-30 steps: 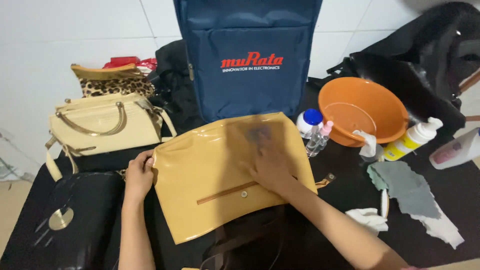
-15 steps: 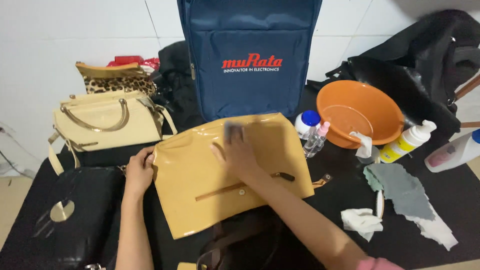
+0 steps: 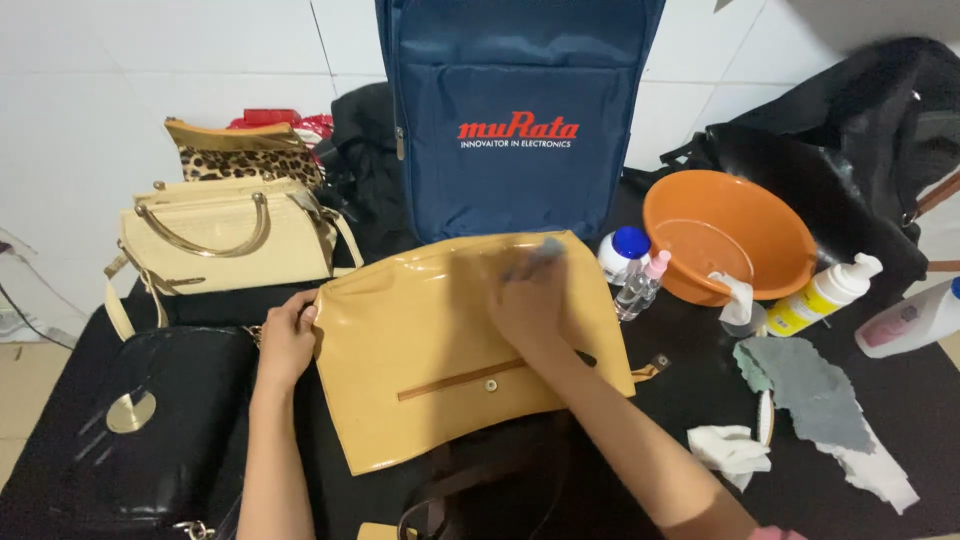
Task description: Cleaning a tan leather handbag using a cloth and cleaning solution on a workspace table.
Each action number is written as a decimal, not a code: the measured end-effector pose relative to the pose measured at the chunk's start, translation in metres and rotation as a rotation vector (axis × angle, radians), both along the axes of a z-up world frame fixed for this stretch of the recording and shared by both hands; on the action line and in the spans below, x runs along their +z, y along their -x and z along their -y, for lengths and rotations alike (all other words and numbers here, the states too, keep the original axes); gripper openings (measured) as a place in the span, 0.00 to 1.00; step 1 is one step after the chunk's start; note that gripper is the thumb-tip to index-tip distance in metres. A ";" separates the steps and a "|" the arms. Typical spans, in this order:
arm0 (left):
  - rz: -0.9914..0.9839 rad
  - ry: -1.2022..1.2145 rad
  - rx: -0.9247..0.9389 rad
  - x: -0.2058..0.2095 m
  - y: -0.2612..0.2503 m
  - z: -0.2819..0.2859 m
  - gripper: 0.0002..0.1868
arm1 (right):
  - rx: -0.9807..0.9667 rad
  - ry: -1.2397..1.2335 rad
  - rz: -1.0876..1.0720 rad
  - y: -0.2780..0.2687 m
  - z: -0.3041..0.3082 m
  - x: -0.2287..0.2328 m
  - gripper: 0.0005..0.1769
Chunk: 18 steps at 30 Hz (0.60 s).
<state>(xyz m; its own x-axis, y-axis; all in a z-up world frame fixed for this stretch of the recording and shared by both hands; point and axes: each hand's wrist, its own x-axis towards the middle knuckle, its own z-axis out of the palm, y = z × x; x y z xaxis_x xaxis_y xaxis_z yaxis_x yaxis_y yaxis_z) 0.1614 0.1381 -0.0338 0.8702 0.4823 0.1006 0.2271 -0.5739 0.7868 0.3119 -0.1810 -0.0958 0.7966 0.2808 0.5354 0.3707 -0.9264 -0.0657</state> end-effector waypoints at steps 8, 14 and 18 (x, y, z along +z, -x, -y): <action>0.009 -0.015 -0.006 0.027 0.014 0.022 0.16 | -0.120 0.203 -0.168 0.033 0.020 0.060 0.46; 0.046 -0.006 -0.005 0.018 0.010 0.016 0.16 | -0.115 0.034 -0.089 0.046 -0.018 0.081 0.53; 0.032 -0.025 -0.028 0.032 0.019 0.026 0.16 | 0.155 -0.087 0.126 0.058 -0.078 0.040 0.47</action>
<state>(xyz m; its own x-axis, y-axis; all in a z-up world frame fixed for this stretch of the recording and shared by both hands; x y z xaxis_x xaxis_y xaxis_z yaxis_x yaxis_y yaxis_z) 0.1420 0.1121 -0.0015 0.8794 0.4550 0.1404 0.1857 -0.5992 0.7788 0.2540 -0.1026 -0.0556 0.6725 0.3432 0.6557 0.5189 -0.8504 -0.0871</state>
